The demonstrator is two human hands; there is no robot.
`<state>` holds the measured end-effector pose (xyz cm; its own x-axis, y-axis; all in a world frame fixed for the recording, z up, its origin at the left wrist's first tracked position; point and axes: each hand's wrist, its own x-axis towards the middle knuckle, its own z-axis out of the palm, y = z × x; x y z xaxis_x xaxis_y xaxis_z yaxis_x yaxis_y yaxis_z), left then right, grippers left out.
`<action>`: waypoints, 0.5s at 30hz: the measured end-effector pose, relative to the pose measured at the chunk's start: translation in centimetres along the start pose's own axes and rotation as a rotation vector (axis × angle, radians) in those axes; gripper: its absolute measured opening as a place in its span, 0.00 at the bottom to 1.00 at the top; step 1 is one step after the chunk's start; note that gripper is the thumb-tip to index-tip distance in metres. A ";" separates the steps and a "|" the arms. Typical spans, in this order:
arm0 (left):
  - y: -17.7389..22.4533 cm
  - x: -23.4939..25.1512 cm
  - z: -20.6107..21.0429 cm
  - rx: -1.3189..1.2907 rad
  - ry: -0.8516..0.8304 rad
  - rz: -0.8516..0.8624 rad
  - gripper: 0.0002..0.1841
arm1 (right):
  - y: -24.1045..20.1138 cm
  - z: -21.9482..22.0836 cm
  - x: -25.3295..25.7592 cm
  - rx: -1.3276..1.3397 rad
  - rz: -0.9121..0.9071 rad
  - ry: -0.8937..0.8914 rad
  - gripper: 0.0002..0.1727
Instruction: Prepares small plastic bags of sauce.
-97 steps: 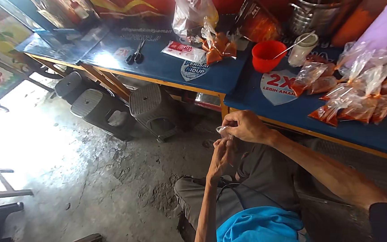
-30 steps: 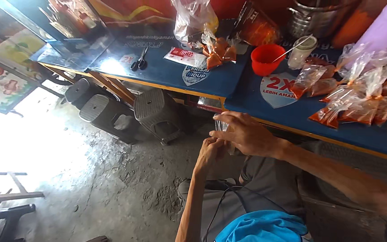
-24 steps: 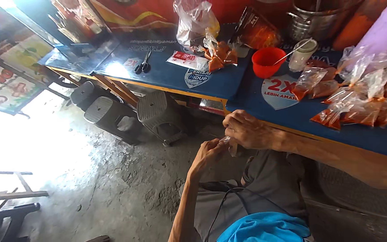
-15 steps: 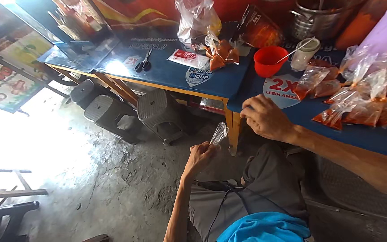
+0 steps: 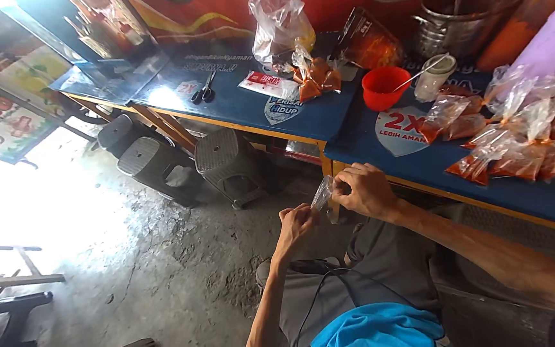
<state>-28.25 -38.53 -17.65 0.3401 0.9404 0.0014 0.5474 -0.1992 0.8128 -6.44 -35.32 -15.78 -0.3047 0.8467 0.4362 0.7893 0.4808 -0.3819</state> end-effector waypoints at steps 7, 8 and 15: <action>-2.1 -1.4 -1.2 -0.139 0.007 -0.111 0.17 | 1.7 -2.7 0.6 -0.055 -0.107 0.134 0.08; -2.1 -1.3 -1.1 -0.157 -0.001 -0.107 0.17 | 0.9 -2.7 0.3 -0.011 -0.100 0.113 0.12; -0.2 -0.8 -0.7 -0.434 -0.069 -0.133 0.16 | -1.3 -0.2 -0.5 0.401 0.202 -0.182 0.26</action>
<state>-29.15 -39.02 -17.38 0.3468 0.9265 -0.1464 0.2238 0.0698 0.9721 -7.19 -36.47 -15.33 -0.2829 0.9411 0.1852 0.5852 0.3223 -0.7441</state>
